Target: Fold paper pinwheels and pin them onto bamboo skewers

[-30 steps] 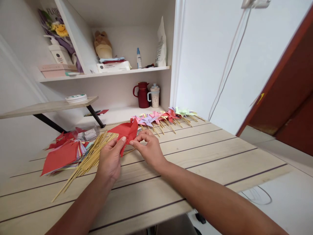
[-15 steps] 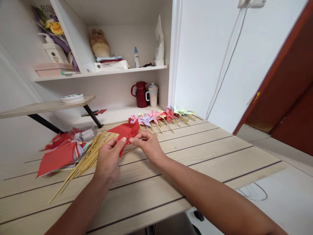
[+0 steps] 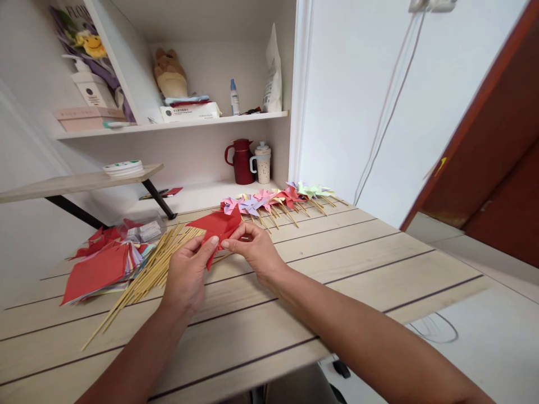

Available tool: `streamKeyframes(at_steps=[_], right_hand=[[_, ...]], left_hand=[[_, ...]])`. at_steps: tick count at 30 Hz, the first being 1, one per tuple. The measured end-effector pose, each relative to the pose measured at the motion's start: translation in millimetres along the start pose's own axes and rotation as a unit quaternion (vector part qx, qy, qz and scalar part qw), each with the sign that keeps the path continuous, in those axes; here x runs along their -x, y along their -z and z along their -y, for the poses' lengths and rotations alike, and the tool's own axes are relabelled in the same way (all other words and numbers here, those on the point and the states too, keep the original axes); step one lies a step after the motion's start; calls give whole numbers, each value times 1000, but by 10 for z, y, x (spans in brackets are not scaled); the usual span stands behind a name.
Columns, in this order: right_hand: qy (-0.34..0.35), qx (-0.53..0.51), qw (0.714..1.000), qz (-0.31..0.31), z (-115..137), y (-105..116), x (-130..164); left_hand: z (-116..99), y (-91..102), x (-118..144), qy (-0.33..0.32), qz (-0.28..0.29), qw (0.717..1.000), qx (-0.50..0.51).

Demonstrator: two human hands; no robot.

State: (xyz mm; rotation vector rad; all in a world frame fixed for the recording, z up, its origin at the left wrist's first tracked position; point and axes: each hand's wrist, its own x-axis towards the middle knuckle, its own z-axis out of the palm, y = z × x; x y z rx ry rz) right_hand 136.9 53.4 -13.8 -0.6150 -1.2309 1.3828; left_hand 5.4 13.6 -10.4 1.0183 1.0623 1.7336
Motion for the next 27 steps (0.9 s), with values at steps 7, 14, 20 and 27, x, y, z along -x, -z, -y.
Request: streamKeyframes(at_steps=[7,14,20,27], right_hand=[[-11,-7,1000,-5,13,-8,-1],[-6,-16,1000,-4,14,-22,-5],[-14,-44,998,-37,-13,-11,-10],[-64,-72,995,-9,-20,38,-29]], left_hand=[[8,1,-2,2,5,1000,1],[33,10,-11,14,4,1000,-4],[35,21,-16,20,15,1000,-12],[37,43,-40,13,23,999,-45]])
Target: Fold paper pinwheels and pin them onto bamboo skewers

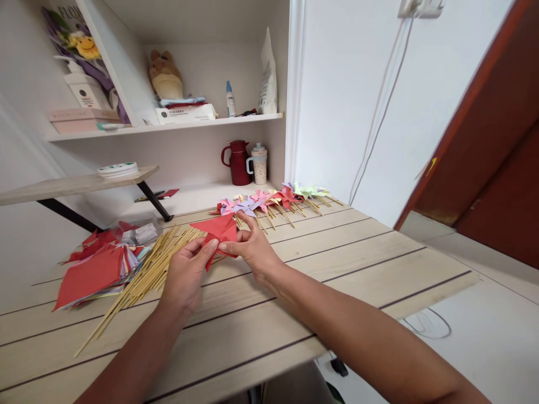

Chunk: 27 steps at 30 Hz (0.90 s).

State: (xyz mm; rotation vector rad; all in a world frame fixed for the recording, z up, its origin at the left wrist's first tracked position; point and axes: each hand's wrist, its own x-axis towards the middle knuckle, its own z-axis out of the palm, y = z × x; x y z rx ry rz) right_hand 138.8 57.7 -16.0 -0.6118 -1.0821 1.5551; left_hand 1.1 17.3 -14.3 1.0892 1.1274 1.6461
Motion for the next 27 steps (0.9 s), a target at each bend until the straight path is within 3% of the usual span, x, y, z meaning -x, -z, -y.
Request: streamKeyframes(at_steps=[5,12,21,27], right_hand=[[-24,-9,1000,7,6,-7,-27],[-1,18,1000,23,18,-26,-13],[1,32,999,22,-20,-17,-17],[24,54,998,8,-37,16,-6]], left_hand=[[-3,9,-15,-7,-1,999,-34],[22,14,-4,-21,11,999,-36],[50,19,-29,8,10,999,-31],[8,14,-17,6,-33,999,-36]])
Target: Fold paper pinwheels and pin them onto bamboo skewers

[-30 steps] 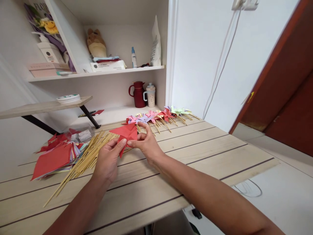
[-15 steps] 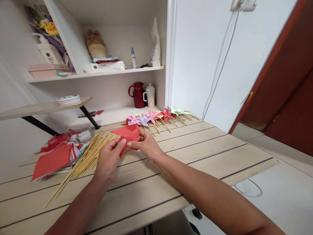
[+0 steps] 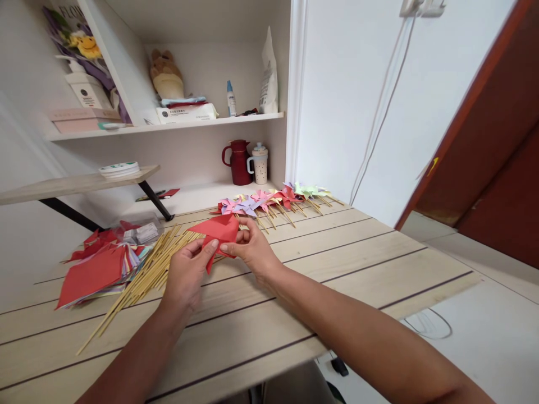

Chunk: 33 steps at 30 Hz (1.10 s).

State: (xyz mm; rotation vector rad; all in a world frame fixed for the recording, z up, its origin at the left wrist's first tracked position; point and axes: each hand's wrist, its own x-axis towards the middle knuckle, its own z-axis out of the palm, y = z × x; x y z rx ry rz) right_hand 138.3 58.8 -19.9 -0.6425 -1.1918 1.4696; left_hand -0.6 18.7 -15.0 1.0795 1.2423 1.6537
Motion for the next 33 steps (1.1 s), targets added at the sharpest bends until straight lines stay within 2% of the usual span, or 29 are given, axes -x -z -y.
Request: streamKeyframes(at_steps=[3,7,9,14,16,21,26,28,33], right_hand=[[52,43,998,-15,29,56,17],[98,110,989,6,83,119,24],[82,87,993,-4,99,141,6],[-33,-78,995,-52,104,234,-90],[-33,-76,996,-34,100,272,-119],[40,-20,998,49,106,293,-118],[55,38,995,69,184,283,-65],[36,8,997,65,217,276,-44],[-76,-58,994,56,214,252,-19]], left_hand=[[-20,29,-9,17,-19,999,23],[-15,78,-38,45,-4,997,65],[-6,95,-49,53,10,995,79],[-29,106,-54,50,20,992,118],[-46,105,-51,44,34,990,130],[-38,97,-34,69,101,988,92],[-18,82,-9,75,125,988,53],[-23,81,-5,74,118,989,46],[-29,86,-14,46,91,994,36]])
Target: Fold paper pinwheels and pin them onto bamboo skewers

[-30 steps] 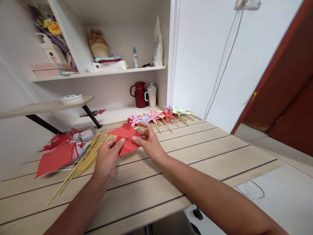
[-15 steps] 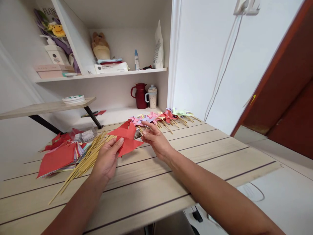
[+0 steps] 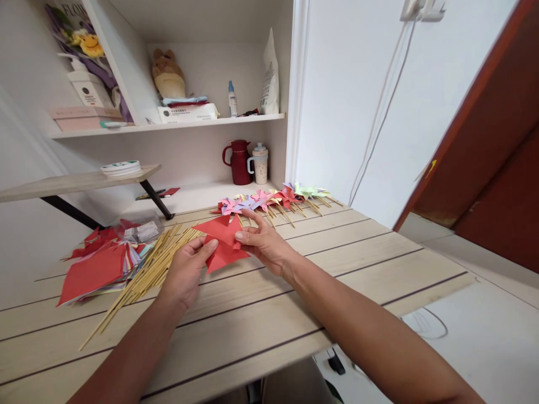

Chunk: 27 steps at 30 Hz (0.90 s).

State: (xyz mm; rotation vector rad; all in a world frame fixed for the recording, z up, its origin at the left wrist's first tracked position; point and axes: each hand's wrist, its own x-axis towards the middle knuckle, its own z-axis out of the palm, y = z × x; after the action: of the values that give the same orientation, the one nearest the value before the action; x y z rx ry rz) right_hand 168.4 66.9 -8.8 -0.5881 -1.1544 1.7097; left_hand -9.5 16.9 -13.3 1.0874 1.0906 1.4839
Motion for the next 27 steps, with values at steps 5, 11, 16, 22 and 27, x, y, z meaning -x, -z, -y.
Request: streamKeyframes(at_steps=[5,11,16,22,27], right_hand=[[47,28,998,-7,-14,18,-12],[94,106,989,35,54,65,-6],[56,128,989,52,69,33,22],[59,127,989,40,33,-4,0],[75,128,989,22,9,-17,-9]], left_hand=[[0,0,-7,-2,2,1000,7],[20,38,-17,3,-20,1000,4],[40,60,-35,2,-9,1000,8],[26,-5,6,9,11,1000,0],[36,-36,19,10,5,1000,-10]])
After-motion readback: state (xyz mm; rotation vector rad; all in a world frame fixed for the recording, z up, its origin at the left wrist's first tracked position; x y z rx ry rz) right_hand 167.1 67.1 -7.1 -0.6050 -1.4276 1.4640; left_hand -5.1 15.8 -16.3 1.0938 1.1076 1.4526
